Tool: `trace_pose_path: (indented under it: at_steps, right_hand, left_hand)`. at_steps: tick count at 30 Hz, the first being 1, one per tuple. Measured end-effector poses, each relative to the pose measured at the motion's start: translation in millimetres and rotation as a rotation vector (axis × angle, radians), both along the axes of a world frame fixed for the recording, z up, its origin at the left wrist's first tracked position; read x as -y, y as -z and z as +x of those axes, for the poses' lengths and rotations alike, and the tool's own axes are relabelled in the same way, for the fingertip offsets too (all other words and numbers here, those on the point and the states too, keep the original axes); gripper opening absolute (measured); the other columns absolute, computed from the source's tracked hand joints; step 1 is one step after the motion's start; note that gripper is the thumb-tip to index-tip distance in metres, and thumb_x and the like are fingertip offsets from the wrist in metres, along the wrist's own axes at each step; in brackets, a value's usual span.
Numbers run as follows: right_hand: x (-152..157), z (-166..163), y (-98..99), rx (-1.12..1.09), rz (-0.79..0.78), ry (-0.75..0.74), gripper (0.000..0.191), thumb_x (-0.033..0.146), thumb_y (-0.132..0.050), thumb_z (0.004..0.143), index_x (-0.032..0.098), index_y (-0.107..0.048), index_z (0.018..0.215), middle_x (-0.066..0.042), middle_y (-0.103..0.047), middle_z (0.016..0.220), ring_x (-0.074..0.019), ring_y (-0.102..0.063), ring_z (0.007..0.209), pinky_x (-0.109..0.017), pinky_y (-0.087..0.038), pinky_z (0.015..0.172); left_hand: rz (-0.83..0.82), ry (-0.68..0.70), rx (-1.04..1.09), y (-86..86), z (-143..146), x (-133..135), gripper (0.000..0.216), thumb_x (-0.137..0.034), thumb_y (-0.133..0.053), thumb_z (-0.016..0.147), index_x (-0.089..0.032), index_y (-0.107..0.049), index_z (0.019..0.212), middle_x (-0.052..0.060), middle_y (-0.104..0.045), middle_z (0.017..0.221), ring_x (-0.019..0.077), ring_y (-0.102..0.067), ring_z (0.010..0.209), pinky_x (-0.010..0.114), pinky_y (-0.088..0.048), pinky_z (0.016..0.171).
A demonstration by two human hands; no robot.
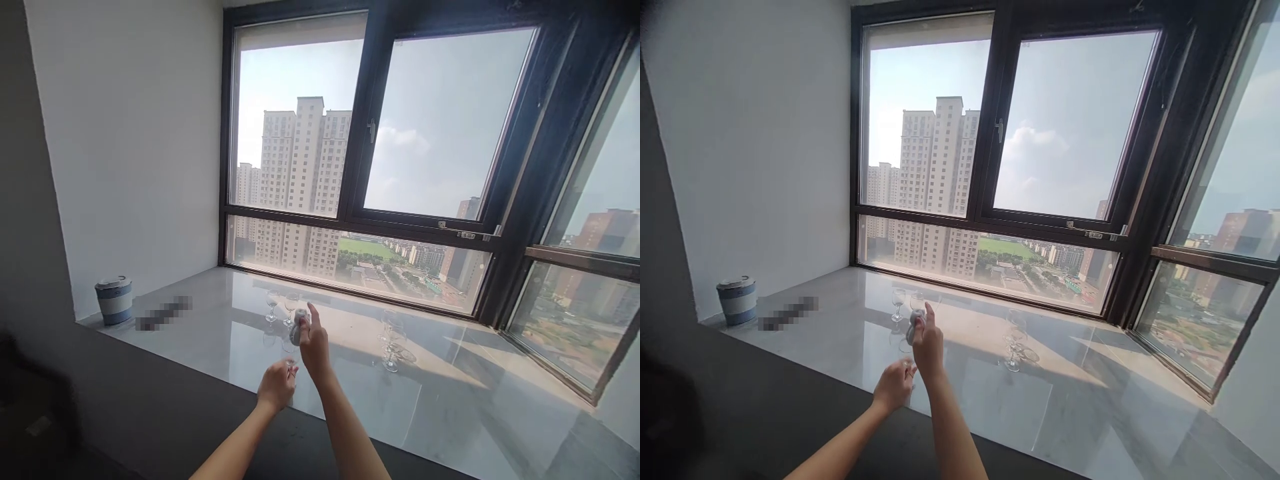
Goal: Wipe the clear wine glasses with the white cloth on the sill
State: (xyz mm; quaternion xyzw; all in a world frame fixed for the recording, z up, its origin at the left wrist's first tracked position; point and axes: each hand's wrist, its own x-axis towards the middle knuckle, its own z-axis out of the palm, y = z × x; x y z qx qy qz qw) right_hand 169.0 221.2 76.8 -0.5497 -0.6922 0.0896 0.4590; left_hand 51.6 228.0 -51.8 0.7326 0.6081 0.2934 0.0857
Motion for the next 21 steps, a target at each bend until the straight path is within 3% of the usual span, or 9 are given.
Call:
trace_pose_path:
  at_steps: [3,5,8,11,13,17,21]
  right_hand:
    - [-4.7,8.7,-3.4,-0.074,0.021,0.175,0.058,0.039,-0.017,0.103,0.012,-0.026,0.153,-0.011,-0.072,0.088,-0.0234,-0.068,0.077,-0.03,-0.046,0.069]
    - [-7.3,10.6,7.9,-0.045,-0.055,0.223,0.057,0.039,-0.018,0.103,0.011,-0.027,0.153,-0.014,-0.072,0.095,-0.0255,-0.07,0.085,-0.033,-0.047,0.074]
    - [-7.6,-0.1,43.9,0.024,-0.221,0.17,0.056,0.034,-0.022,0.103,0.008,-0.028,0.152,-0.019,-0.07,0.107,-0.0272,-0.07,0.097,-0.035,-0.049,0.081]
    - [-4.6,-25.2,80.9,0.042,-0.309,0.07,0.056,0.029,-0.016,0.102,0.01,-0.02,0.155,-0.018,-0.069,0.115,-0.0248,-0.067,0.107,-0.034,-0.05,0.083]
    - [-2.7,-42.8,93.7,-0.04,-0.308,0.06,0.057,0.029,-0.011,0.102,0.012,-0.017,0.156,-0.017,-0.068,0.119,-0.0233,-0.067,0.108,-0.033,-0.05,0.083]
    - [-2.4,-58.3,87.2,-0.193,-0.285,0.121,0.057,0.033,-0.015,0.102,0.013,-0.018,0.156,-0.016,-0.068,0.118,-0.0252,-0.066,0.109,-0.035,-0.05,0.085]
    - [-5.1,-43.6,70.1,-0.213,-0.23,0.165,0.056,0.034,-0.014,0.103,0.014,-0.023,0.154,-0.018,-0.066,0.119,-0.0261,-0.065,0.111,-0.035,-0.049,0.086]
  left_hand:
    - [0.013,-0.085,0.138,0.7,-2.2,-6.5,0.027,-0.034,-0.041,0.096,-0.019,-0.064,0.101,0.008,-0.072,0.089,0.0217,-0.068,0.089,0.029,-0.043,0.079]
    - [0.031,-0.149,0.258,-0.1,-4.3,-11.2,0.03,-0.037,-0.039,0.096,-0.02,-0.062,0.087,0.009,-0.072,0.085,0.0225,-0.068,0.088,0.029,-0.044,0.077]
    - [0.061,-0.232,0.4,-2.1,-9.1,-17.2,0.038,-0.042,-0.039,0.094,-0.023,-0.053,0.065,0.009,-0.07,0.075,0.0247,-0.068,0.093,0.028,-0.043,0.075]
    - [0.02,-0.282,0.473,-3.4,-16.2,-21.3,0.042,-0.045,-0.038,0.092,-0.024,-0.046,0.056,0.008,-0.067,0.065,0.0239,-0.067,0.078,0.027,-0.041,0.066]
    - [-0.014,-0.299,0.514,-3.4,-21.7,-23.5,0.043,-0.048,-0.037,0.091,-0.024,-0.048,0.056,0.007,-0.066,0.061,0.0226,-0.065,0.068,0.027,-0.039,0.061]
    - [-0.011,-0.352,0.564,-2.9,-28.7,-26.3,0.045,-0.051,-0.036,0.09,-0.023,-0.05,0.056,0.008,-0.065,0.059,0.0222,-0.063,0.063,0.027,-0.038,0.059]
    - [-0.001,-0.375,0.572,-4.3,-25.7,-24.8,0.046,-0.051,-0.035,0.09,-0.023,-0.052,0.058,0.008,-0.067,0.062,0.0228,-0.064,0.065,0.028,-0.039,0.061]
